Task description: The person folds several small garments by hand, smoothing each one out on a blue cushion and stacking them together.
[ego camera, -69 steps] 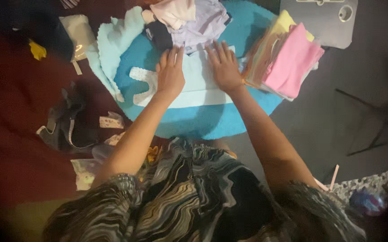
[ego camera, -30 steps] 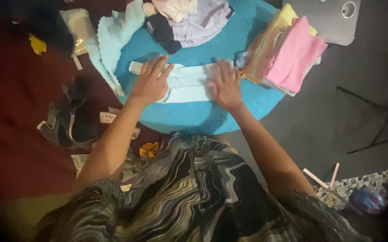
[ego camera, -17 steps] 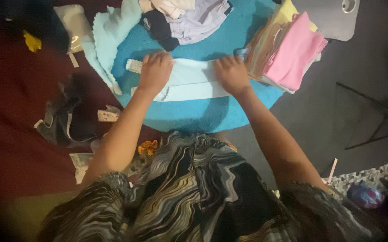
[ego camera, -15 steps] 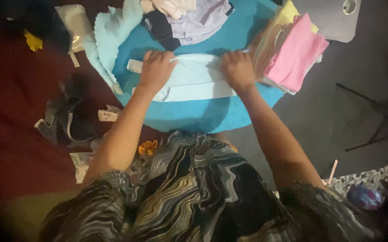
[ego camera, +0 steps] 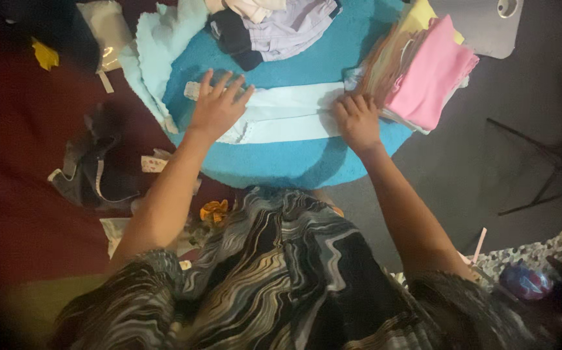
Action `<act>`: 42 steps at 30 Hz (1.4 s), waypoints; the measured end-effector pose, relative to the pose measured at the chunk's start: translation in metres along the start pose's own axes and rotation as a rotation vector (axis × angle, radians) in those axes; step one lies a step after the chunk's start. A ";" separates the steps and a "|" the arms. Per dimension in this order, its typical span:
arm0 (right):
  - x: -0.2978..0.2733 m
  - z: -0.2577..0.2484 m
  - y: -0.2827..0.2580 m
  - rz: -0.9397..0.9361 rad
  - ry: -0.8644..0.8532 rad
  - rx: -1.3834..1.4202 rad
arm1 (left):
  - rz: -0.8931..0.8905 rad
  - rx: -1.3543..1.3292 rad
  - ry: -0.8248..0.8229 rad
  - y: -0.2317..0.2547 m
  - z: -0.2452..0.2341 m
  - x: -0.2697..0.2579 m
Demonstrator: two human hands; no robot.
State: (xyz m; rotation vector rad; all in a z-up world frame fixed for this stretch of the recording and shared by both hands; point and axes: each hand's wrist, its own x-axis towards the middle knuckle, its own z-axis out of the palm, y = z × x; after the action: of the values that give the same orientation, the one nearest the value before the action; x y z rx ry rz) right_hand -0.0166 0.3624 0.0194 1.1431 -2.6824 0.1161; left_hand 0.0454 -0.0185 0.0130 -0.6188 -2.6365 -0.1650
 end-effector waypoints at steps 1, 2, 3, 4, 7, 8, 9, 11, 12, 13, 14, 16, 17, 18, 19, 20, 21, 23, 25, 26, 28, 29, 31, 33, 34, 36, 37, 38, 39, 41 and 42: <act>-0.001 0.001 -0.001 0.013 -0.008 -0.002 | 0.051 0.079 -0.014 0.000 -0.003 0.000; 0.001 -0.001 -0.001 0.013 -0.006 -0.003 | 0.052 0.080 -0.012 0.000 -0.004 -0.001; 0.004 -0.004 -0.001 0.047 -0.030 0.011 | 0.073 0.094 -0.028 0.000 -0.005 -0.002; 0.008 -0.008 -0.002 0.080 -0.053 0.025 | 0.094 0.107 -0.044 -0.001 -0.004 -0.003; 0.023 -0.016 -0.009 0.070 0.055 -0.016 | 0.065 0.068 -0.076 -0.001 0.003 -0.006; 0.027 -0.017 -0.010 0.073 0.054 -0.018 | 0.067 0.066 -0.076 -0.001 0.006 -0.005; 0.032 -0.015 -0.011 -0.004 0.050 0.024 | 0.047 0.049 -0.080 0.000 0.010 -0.003; 0.040 -0.008 -0.016 -0.084 0.046 0.066 | 0.026 0.033 -0.085 0.003 0.016 0.004; 0.043 -0.002 -0.019 -0.065 0.041 0.110 | -0.073 -0.060 -0.083 0.006 0.020 0.008; 0.046 0.002 -0.021 -0.048 0.035 0.155 | -0.174 -0.153 -0.081 0.009 0.024 0.012; 0.049 0.005 -0.020 -0.052 0.034 0.156 | -0.177 -0.152 -0.081 0.010 0.027 0.016; 0.058 0.010 -0.019 0.139 -0.062 0.134 | -0.264 -0.281 -0.079 0.008 0.035 0.021; 0.062 0.010 -0.017 0.135 -0.063 0.137 | -0.269 -0.279 -0.081 0.007 0.040 0.022; 0.066 0.009 -0.014 0.160 -0.042 0.148 | -0.273 -0.274 -0.066 0.007 0.046 0.023; 0.069 0.008 -0.013 0.186 -0.019 0.156 | -0.273 -0.271 -0.049 0.007 0.053 0.022; 0.068 0.005 -0.012 0.185 -0.020 0.157 | -0.275 -0.271 -0.049 0.007 0.058 0.020; 0.065 0.001 -0.009 0.120 0.062 0.138 | -0.286 -0.229 -0.060 0.005 0.061 0.018; 0.054 -0.005 -0.005 0.054 0.143 0.117 | -0.296 -0.189 -0.070 -0.001 0.059 0.011; 0.038 -0.009 -0.006 -0.070 0.089 0.007 | -0.073 -0.081 -0.051 -0.006 0.045 -0.003; 0.030 -0.010 -0.006 -0.071 0.088 0.007 | -0.074 -0.081 -0.051 -0.008 0.039 -0.006; 0.018 -0.010 -0.007 -0.082 0.054 0.033 | 0.065 0.079 -0.108 -0.011 0.026 -0.010; 0.014 -0.009 -0.007 -0.082 0.054 0.033 | 0.065 0.080 -0.107 -0.009 0.021 -0.009; 0.008 -0.008 -0.007 -0.020 0.030 0.074 | 0.017 -0.126 -0.115 -0.006 0.013 -0.007; 0.009 -0.006 -0.005 -0.001 0.016 0.081 | 0.051 -0.174 -0.086 -0.004 0.007 -0.008; 0.009 -0.005 -0.003 0.016 0.001 0.090 | 0.082 -0.222 -0.057 -0.003 0.007 -0.008; 0.011 -0.003 -0.004 0.025 0.000 0.118 | 0.103 -0.079 -0.103 -0.003 0.011 -0.010; 0.012 -0.003 -0.004 0.030 -0.001 0.149 | 0.117 0.067 -0.150 -0.005 0.013 -0.012; 0.013 -0.003 -0.004 0.031 0.001 0.146 | 0.120 0.068 -0.147 -0.008 0.016 -0.014; 0.012 -0.003 -0.005 0.035 0.004 0.137 | 0.050 0.067 -0.235 -0.013 0.018 -0.015; 0.012 -0.002 -0.006 0.039 0.007 0.125 | -0.018 0.066 -0.322 -0.016 0.020 -0.014; 0.012 -0.003 -0.006 0.024 0.027 0.103 | -0.018 -0.055 -0.237 -0.016 0.019 -0.013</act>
State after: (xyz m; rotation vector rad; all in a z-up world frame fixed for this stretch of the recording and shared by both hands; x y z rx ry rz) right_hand -0.0198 0.3502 0.0247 1.1306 -2.6942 0.2753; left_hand 0.0420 -0.0339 -0.0100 -0.6698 -2.8743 -0.1806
